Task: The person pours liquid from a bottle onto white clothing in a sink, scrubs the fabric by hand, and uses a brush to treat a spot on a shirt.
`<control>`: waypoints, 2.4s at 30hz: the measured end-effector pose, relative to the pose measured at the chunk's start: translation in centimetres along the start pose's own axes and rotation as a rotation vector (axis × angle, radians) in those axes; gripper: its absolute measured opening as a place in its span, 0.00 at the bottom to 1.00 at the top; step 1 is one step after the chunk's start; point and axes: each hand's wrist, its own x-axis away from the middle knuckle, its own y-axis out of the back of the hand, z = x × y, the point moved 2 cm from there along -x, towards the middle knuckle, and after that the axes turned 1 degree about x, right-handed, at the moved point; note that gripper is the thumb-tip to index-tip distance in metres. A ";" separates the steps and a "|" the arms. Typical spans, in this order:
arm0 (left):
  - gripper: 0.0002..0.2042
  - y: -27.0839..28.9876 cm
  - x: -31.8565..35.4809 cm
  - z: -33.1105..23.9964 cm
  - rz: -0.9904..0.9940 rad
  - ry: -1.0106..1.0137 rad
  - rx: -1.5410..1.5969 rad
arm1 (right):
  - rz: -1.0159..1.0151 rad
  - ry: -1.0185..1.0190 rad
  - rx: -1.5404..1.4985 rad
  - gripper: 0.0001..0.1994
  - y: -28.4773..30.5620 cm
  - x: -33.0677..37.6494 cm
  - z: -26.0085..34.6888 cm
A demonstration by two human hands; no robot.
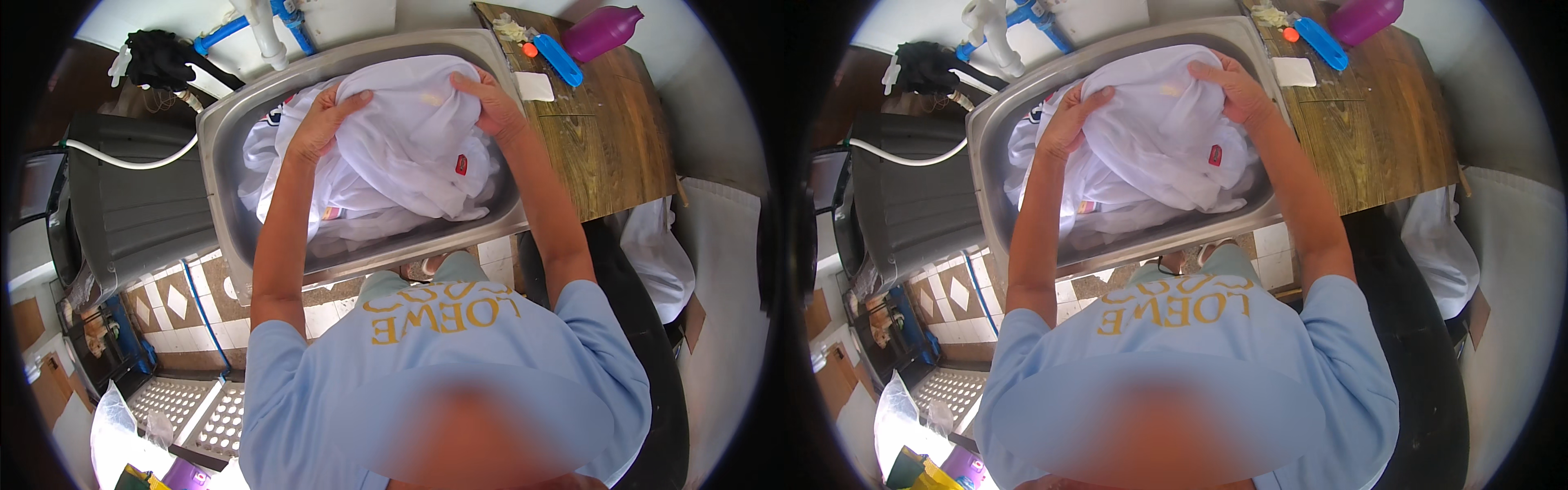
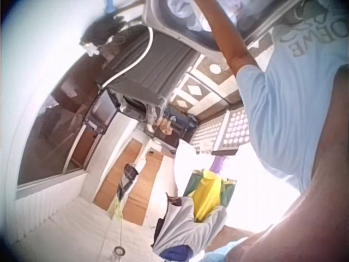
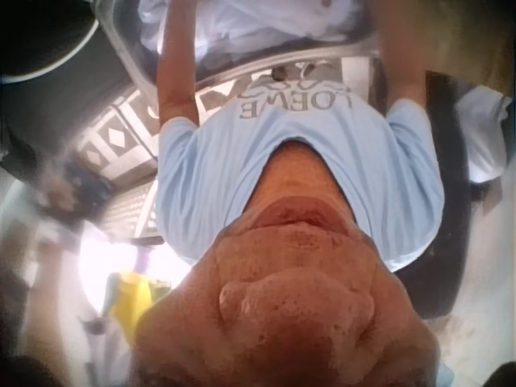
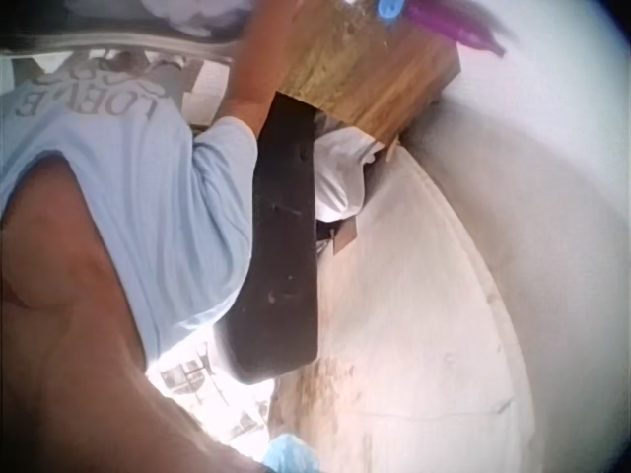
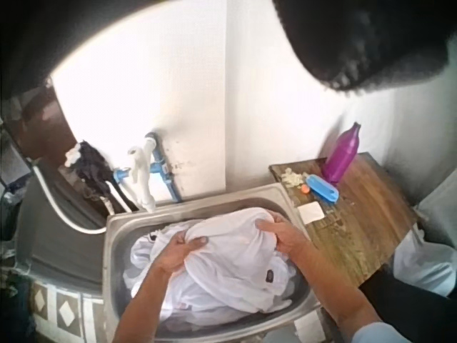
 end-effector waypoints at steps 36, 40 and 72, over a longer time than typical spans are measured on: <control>0.10 -11.8 -11.6 6.6 -0.547 -1.049 -1.091 | 0.289 0.150 -0.691 0.26 5.0 -3.9 -12.8; 0.10 -10.5 -10.5 7.6 -0.503 -1.021 -1.098 | -0.179 -0.135 -0.740 0.28 1.0 -2.3 -10.6; 0.07 -8.4 -4.0 5.8 -0.348 -0.550 -0.691 | -0.066 -0.127 -0.696 0.30 1.1 -3.4 -7.8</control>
